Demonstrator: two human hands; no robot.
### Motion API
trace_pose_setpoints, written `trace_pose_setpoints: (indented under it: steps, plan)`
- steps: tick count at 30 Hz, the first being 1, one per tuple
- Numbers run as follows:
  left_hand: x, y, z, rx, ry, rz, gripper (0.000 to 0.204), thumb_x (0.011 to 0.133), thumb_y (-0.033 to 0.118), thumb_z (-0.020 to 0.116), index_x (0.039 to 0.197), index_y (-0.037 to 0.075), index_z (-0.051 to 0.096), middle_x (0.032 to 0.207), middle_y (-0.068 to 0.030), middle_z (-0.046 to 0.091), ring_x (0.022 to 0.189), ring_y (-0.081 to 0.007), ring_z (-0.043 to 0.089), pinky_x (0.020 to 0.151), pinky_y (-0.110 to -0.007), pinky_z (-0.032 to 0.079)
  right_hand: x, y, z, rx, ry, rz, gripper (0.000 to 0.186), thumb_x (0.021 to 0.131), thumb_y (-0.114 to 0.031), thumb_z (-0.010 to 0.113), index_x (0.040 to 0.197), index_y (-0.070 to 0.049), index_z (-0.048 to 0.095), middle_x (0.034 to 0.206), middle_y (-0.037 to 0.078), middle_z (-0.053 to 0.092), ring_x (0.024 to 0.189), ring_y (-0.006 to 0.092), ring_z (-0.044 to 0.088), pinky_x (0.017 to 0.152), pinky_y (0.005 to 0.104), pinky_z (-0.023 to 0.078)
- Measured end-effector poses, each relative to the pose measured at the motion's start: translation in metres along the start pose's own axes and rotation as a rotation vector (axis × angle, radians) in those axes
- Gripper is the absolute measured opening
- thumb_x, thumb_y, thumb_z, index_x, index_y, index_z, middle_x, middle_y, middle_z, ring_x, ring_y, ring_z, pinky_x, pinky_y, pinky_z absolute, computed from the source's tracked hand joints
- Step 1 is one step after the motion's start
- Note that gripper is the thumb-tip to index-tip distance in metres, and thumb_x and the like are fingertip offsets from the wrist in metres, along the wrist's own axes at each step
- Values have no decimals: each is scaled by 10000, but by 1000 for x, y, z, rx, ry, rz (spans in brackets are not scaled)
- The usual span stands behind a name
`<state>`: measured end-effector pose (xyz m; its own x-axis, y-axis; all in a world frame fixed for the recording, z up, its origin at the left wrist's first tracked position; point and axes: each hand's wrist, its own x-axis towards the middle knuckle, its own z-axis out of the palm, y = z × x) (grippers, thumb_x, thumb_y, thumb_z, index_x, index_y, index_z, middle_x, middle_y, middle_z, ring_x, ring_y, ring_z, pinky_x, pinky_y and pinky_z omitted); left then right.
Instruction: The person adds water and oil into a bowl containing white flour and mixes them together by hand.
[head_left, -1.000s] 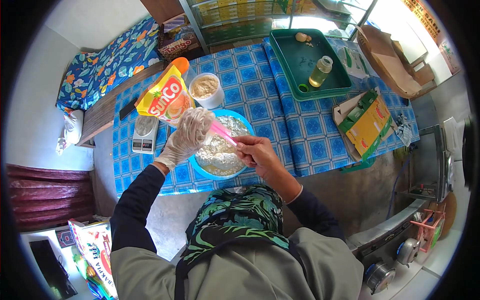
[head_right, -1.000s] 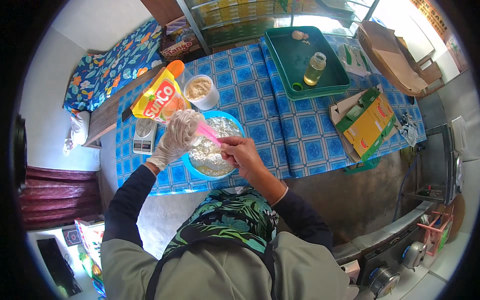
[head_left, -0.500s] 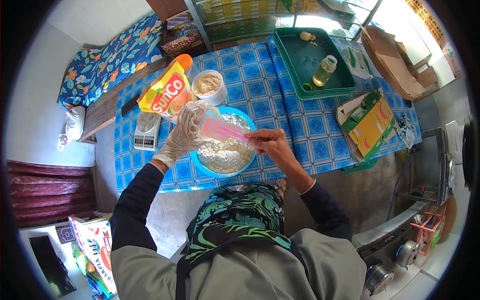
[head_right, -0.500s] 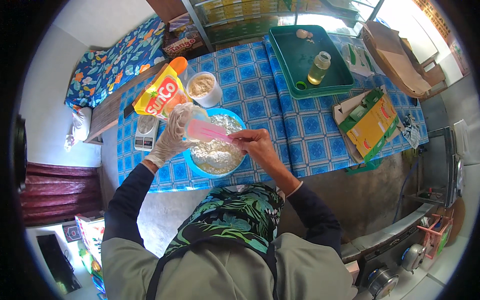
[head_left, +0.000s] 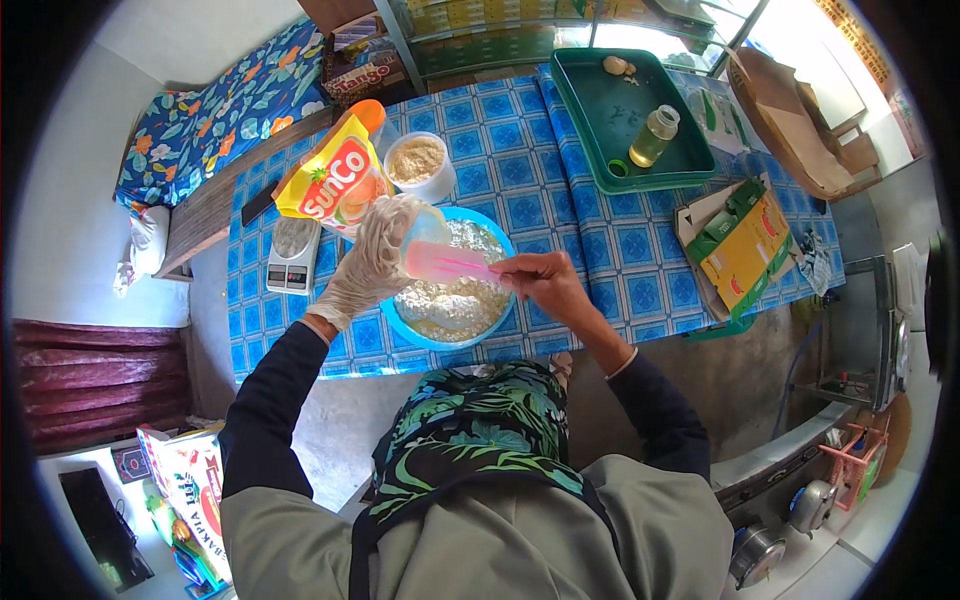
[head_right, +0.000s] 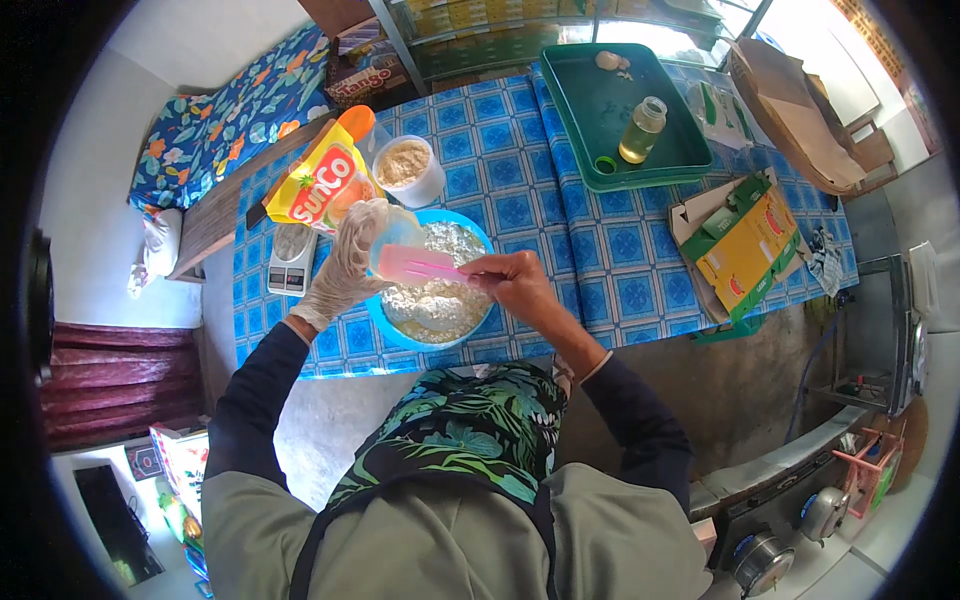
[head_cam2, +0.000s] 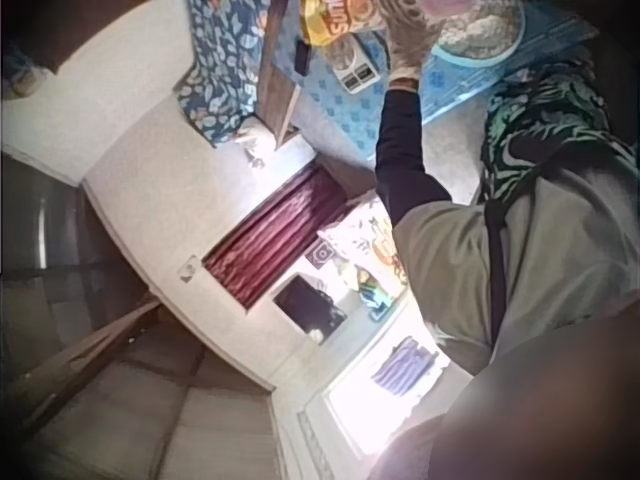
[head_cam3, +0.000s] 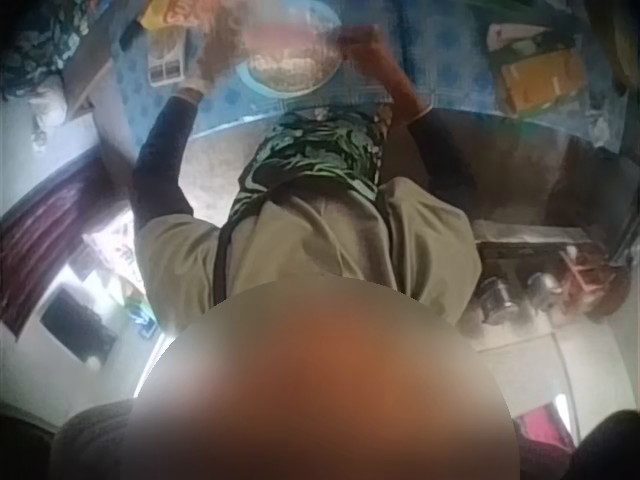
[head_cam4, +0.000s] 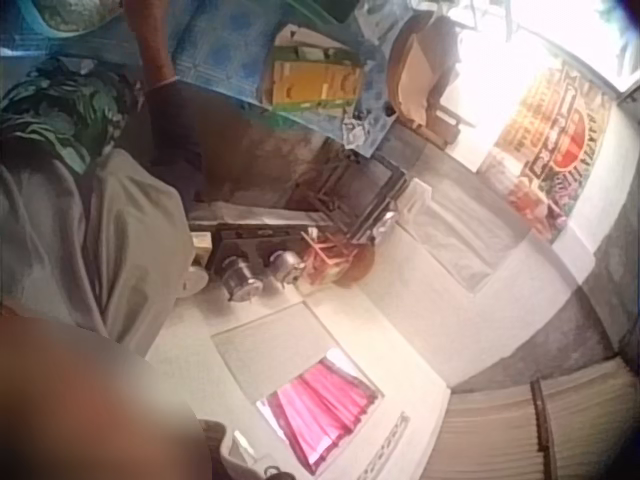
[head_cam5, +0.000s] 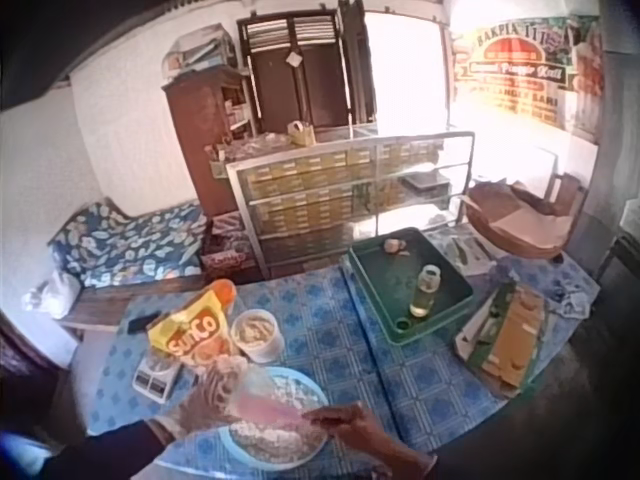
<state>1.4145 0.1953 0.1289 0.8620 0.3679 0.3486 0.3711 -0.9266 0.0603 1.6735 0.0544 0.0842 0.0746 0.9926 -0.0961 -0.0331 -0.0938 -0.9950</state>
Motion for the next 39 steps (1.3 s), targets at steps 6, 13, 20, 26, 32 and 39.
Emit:
trace_pose_setpoints:
  steps: [6, 13, 20, 26, 32, 39]
  plan:
    - [4, 0, -7, -6, -46, 41, 942, 688, 246, 800, 1460, 11, 314, 1398, -196, 432, 1310, -367, 434, 1154, -462, 332, 18, -11, -23, -546, 9, -622, 261, 760, -10, 729, 991, -121, 774, 759, 100, 704, 607, 212, 648, 560, 327, 510]
    - [0, -1, -5, 10, -65, 24, 983, 676, 264, 833, 1471, 47, 297, 1419, -184, 428, 1323, -363, 432, 1159, -476, 323, 17, -20, -30, -791, -31, -810, 374, 693, 45, 686, 1012, -139, 752, 691, 63, 639, 642, 246, 639, 552, 377, 507]
    - [8, 4, -11, 4, -155, 53, 904, 701, 237, 764, 1469, 33, 334, 1405, -181, 450, 1307, -353, 448, 1153, -441, 337, 25, -4, -13, -540, -89, -700, 299, 766, 16, 722, 1040, -98, 756, 700, 86, 649, 617, 238, 630, 548, 347, 498]
    - [13, 10, -17, 25, -229, 51, 998, 658, 238, 825, 1482, 46, 297, 1439, -188, 422, 1327, -352, 427, 1162, -464, 321, 31, -11, -30, -728, -76, -711, 245, 786, -43, 724, 1004, -144, 773, 772, 76, 717, 670, 243, 682, 586, 354, 540]
    - [11, 6, -19, 59, -230, 66, 880, 733, 238, 742, 1480, 44, 318, 1390, -180, 443, 1305, -354, 438, 1142, -445, 354, 31, -8, -17, -565, -114, -692, 256, 791, -36, 712, 1018, -140, 769, 761, 69, 713, 684, 235, 685, 588, 354, 541]
    - [13, 9, -21, -33, -255, 40, 878, 738, 231, 729, 1486, 42, 309, 1405, -179, 439, 1322, -348, 428, 1154, -444, 338, 38, -11, -28, -801, -121, -821, 285, 754, 4, 743, 1016, -106, 766, 708, 103, 645, 623, 262, 629, 544, 356, 495]
